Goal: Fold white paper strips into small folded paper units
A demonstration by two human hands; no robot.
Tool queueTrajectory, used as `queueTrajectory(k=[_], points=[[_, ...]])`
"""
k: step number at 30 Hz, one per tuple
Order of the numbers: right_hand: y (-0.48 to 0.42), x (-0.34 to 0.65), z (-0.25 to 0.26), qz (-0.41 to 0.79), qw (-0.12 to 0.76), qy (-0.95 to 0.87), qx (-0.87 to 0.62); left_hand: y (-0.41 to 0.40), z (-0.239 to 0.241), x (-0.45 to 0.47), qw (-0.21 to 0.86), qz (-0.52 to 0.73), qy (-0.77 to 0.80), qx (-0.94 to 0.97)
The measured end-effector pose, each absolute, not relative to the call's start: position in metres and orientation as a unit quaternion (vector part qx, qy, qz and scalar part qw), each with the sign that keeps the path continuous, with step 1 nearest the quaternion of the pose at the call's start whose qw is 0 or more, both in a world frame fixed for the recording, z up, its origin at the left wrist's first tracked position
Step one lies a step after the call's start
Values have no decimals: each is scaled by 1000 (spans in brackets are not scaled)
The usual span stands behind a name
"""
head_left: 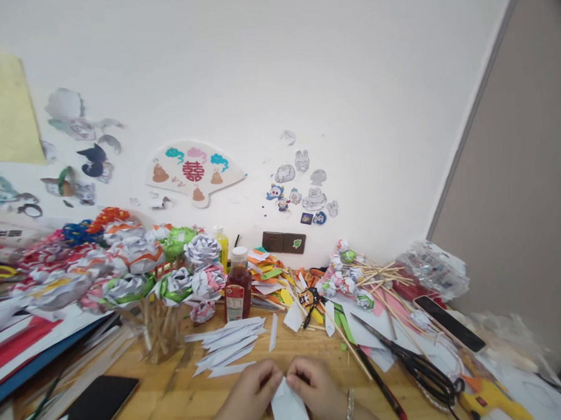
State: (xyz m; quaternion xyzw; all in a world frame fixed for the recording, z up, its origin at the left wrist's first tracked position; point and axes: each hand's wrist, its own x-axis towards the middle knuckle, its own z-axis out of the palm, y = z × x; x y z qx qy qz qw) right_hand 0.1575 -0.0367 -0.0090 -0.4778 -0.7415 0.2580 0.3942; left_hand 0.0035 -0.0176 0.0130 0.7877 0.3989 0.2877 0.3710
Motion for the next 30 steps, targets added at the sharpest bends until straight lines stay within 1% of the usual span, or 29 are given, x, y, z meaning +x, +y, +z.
queueTrajectory(k=[9,14,20,25,30], points=[[-39,155,-6,210,379,-746,-505,-22,12,3,325,273,397,814],[-38,154,-5,213,400,-731,-510,-22,13,3,336,292,409,797],[-39,155,-4,212,384,-747,-500,-21,9,4,348,304,395,794],[-40,156,-3,219,378,-751,-496,-19,9,4,353,331,413,772],[-41,156,-2,209,387,-745,-502,-17,14,5,387,319,407,763]])
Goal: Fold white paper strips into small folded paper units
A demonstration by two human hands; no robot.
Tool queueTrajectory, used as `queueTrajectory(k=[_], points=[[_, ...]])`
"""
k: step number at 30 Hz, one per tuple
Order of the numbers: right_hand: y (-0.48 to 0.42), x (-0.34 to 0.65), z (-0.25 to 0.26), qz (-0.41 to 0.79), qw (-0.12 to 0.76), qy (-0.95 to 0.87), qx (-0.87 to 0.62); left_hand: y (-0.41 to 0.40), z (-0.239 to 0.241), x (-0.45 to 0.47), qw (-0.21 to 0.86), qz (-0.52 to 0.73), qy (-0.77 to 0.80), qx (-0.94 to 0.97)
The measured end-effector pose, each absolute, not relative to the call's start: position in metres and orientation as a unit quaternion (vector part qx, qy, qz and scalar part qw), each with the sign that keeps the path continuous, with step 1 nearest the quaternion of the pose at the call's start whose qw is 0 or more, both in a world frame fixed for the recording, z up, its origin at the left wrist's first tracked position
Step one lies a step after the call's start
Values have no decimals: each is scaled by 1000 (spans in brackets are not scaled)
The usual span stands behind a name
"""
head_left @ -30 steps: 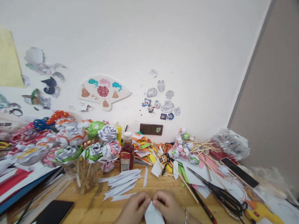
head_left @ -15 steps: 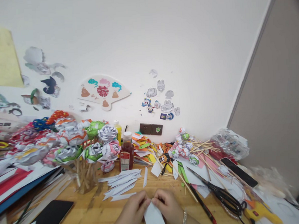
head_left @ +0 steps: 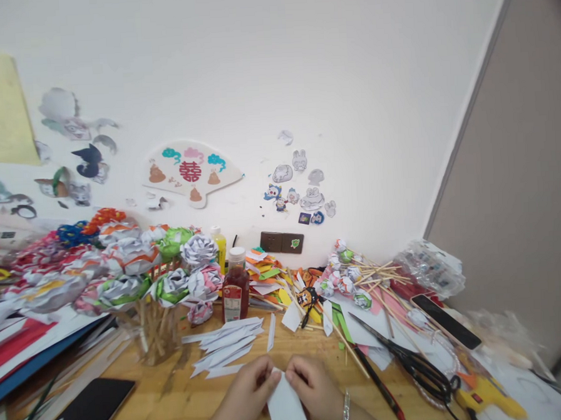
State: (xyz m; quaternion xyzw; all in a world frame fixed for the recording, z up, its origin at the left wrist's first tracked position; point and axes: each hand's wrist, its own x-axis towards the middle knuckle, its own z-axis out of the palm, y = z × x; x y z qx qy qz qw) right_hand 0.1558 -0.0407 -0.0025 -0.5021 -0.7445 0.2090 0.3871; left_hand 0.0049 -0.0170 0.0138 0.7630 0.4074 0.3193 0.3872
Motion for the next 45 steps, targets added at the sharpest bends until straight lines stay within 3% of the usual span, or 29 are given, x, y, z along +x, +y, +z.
queueTrajectory(k=[7,15,30,38,45], points=[[-41,155,-1,225,395,-738,-498,-15,11,6,445,311,401,737],[-41,154,-4,207,386,-763,-475,-15,15,5,408,321,387,762],[-37,156,-6,241,420,-726,-488,-11,10,6,467,358,393,707],[-37,157,0,289,510,-643,-492,-17,8,4,491,283,349,746],[-38,155,-8,360,521,-664,-397,-6,2,6,586,341,356,643]])
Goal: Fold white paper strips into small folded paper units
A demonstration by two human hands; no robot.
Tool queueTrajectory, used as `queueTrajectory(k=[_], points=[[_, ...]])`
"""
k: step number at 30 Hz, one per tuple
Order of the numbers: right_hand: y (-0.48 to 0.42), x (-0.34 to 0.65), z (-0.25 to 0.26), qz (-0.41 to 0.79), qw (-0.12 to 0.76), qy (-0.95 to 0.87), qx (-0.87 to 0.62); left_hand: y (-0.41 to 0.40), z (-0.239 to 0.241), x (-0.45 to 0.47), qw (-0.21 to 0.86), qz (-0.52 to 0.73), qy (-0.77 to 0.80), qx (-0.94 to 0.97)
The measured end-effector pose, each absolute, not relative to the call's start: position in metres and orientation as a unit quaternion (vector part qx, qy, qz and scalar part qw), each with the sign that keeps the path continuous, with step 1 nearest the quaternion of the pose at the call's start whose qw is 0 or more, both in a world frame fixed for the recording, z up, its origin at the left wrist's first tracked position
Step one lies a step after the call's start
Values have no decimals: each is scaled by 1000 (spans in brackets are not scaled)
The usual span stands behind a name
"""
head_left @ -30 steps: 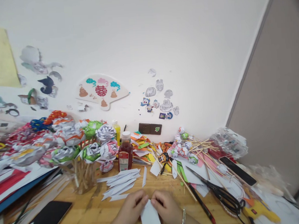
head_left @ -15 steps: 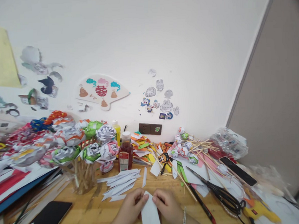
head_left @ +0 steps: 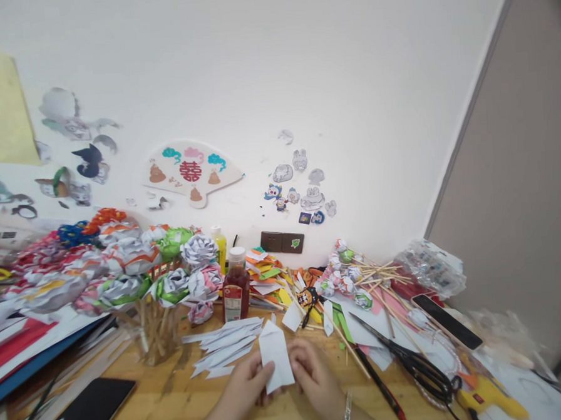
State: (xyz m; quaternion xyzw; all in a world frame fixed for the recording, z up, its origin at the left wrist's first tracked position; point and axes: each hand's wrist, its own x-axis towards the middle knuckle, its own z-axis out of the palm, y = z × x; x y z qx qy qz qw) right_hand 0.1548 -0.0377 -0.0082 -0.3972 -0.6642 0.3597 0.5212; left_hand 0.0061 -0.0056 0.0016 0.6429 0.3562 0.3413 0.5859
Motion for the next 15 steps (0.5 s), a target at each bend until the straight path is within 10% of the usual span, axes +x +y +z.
queueTrajectory(k=[15], points=[[-44,151,4,248,434,-740,-449,-3,1,6,598,382,352,610]])
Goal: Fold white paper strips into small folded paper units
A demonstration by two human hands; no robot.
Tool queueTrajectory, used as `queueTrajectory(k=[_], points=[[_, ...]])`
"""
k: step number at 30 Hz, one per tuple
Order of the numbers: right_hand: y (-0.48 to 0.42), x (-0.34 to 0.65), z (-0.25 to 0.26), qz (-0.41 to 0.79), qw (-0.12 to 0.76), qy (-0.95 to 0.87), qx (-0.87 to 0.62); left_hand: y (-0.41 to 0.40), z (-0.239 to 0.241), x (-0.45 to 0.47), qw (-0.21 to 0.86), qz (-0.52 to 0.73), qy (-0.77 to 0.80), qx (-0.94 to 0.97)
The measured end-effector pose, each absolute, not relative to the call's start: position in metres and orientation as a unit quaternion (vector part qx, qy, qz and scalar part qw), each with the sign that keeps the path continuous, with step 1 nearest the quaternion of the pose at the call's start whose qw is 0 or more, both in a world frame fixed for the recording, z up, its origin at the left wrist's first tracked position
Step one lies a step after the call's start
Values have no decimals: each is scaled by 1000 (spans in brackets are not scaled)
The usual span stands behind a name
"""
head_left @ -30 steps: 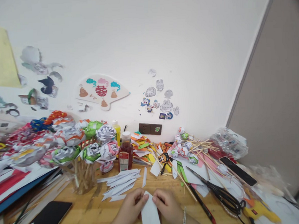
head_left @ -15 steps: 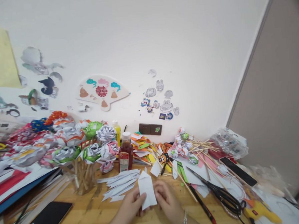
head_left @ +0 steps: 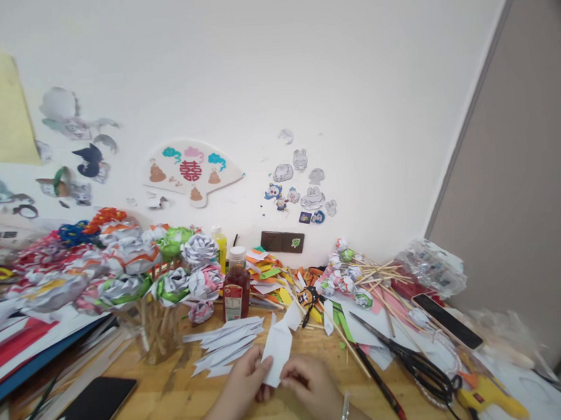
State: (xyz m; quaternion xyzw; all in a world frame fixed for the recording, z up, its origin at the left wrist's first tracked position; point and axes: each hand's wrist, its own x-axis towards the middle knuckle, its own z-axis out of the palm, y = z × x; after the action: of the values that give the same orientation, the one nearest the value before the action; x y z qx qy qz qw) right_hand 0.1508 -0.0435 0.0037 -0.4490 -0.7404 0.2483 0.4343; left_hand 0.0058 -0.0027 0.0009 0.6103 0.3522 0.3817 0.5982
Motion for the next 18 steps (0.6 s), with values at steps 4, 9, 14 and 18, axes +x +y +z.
queueTrajectory(k=[4,9,14,18], points=[[-40,152,-2,302,462,-692,-465,-5,0,6,609,372,317,625],[-36,152,-8,336,475,-655,-482,-5,-5,8,616,369,289,632],[-36,152,-6,307,478,-654,-499,-6,-4,11,608,363,295,641],[-37,150,-3,292,479,-653,-508,-9,-1,11,595,355,312,650]])
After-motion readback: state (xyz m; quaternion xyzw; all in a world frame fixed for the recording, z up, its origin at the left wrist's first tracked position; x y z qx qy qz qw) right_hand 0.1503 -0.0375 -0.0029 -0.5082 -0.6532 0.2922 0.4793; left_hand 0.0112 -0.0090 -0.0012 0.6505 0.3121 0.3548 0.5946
